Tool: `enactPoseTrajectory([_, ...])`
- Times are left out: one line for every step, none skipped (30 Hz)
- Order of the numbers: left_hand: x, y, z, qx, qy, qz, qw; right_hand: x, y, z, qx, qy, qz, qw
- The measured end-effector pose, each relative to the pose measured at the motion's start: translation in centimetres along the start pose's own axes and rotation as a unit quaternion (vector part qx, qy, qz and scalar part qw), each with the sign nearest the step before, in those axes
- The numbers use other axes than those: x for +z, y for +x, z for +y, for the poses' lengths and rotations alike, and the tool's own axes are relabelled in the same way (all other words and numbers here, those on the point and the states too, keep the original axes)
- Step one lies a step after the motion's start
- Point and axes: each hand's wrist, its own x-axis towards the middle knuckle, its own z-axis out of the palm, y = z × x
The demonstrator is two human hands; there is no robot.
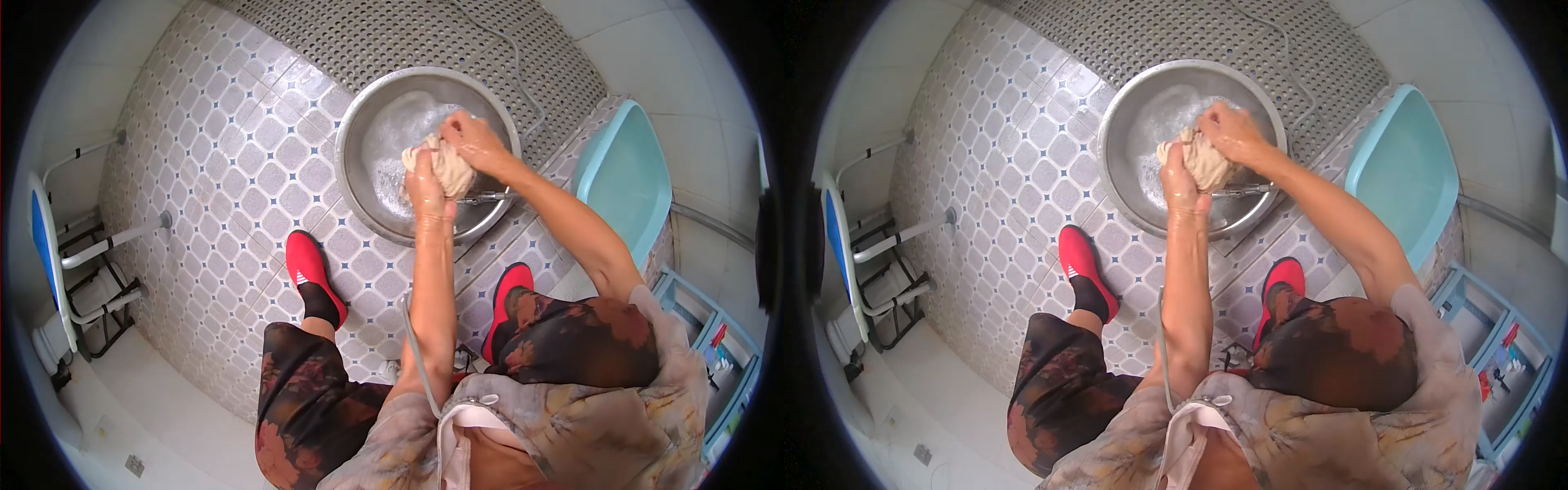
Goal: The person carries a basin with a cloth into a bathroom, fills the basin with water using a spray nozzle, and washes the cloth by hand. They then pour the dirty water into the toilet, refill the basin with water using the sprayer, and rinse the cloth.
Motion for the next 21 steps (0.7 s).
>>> enactPoseTrajectory([0.9, -0.6, 0.1, 0.064, 0.029, 0.011, 0.997, -0.2, -0.1, 0.6, -0.002, 0.003, -0.002, 1.000])
enactPoseTrajectory([1.2, -0.9, -0.1, 0.085, 0.045, -0.016, 0.995, -0.7, -0.4, 1.5, 0.056, 0.080, -0.006, 0.995])
enactPoseTrajectory([1.5, -1.0, -0.3, 0.086, 0.045, -0.014, 0.995, -0.8, -0.5, 2.1, 0.113, 0.154, -0.010, 0.982])
enactPoseTrajectory([2.0, -1.0, -0.6, 0.167, 0.207, -0.047, 0.963, -2.6, -2.1, -0.5, 0.226, 0.333, -0.107, 0.909])
enactPoseTrajectory([2.8, -1.2, -0.7, 0.241, 0.361, -0.079, 0.897, -2.6, -2.2, 0.0, 0.225, 0.330, -0.108, 0.910])
enactPoseTrajectory([3.5, -1.7, -1.0, 0.243, 0.359, -0.077, 0.898, -2.7, -2.3, 1.2, 0.230, 0.453, -0.158, 0.847])
enactPoseTrajectory([4.4, -2.6, -1.2, 0.221, 0.373, -0.132, 0.892, -2.7, -2.6, 2.9, 0.230, 0.567, -0.205, 0.764])
enactPoseTrajectory([4.9, -3.3, -1.4, 0.198, 0.385, -0.187, 0.882, -2.6, -0.8, 6.0, 0.147, 0.699, -0.376, 0.590])
enactPoseTrajectory([4.8, -3.5, -1.9, 0.199, 0.384, -0.187, 0.882, -3.1, -1.2, 6.1, 0.146, 0.698, -0.377, 0.591])
enactPoseTrajectory([4.7, -3.7, -2.3, 0.259, 0.462, -0.178, 0.829, -3.6, -1.7, 6.0, 0.149, 0.692, -0.311, 0.634])
enactPoseTrajectory([4.6, -3.9, -2.6, 0.315, 0.535, -0.167, 0.766, -3.8, -2.1, 5.8, 0.151, 0.682, -0.242, 0.673])
enactPoseTrajectory([4.5, -4.2, -3.0, 0.277, 0.508, -0.143, 0.803, -3.8, -1.6, 5.9, 0.158, 0.677, -0.227, 0.682])
enactPoseTrajectory([4.0, -4.0, -3.1, 0.276, 0.509, -0.143, 0.803, -3.9, -1.5, 5.3, 0.159, 0.678, -0.226, 0.681])
enactPoseTrajectory([3.2, -3.7, -3.5, 0.284, 0.470, -0.082, 0.832, -4.0, -1.4, 4.6, 0.136, 0.639, -0.201, 0.730])
enactPoseTrajectory([2.6, -3.3, -3.7, 0.290, 0.427, -0.020, 0.856, -4.0, -1.1, 3.9, 0.113, 0.596, -0.173, 0.776])
enactPoseTrajectory([2.0, -2.9, -3.4, 0.269, 0.409, 0.022, 0.872, -4.0, -0.9, 3.3, 0.103, 0.587, -0.156, 0.788])
enactPoseTrajectory([1.6, -2.6, -2.6, 0.248, 0.390, 0.065, 0.885, -4.1, -0.9, 2.8, 0.104, 0.586, -0.154, 0.788])
enactPoseTrajectory([1.5, -2.3, -2.0, 0.247, 0.389, 0.065, 0.885, -4.2, -0.9, 2.1, 0.090, 0.553, -0.152, 0.814])
enactPoseTrajectory([1.5, -2.0, -1.2, 0.111, 0.261, 0.142, 0.948, -4.3, -1.0, 1.0, 0.074, 0.519, -0.151, 0.838])
enactPoseTrajectory([1.4, -1.7, -0.5, -0.032, 0.123, 0.212, 0.969, -4.9, -1.5, -1.0, 0.067, 0.474, -0.179, 0.860])
enactPoseTrajectory([1.1, -1.3, 0.1, -0.032, 0.125, 0.213, 0.969, -4.6, -2.0, -2.0, 0.068, 0.475, -0.179, 0.859])
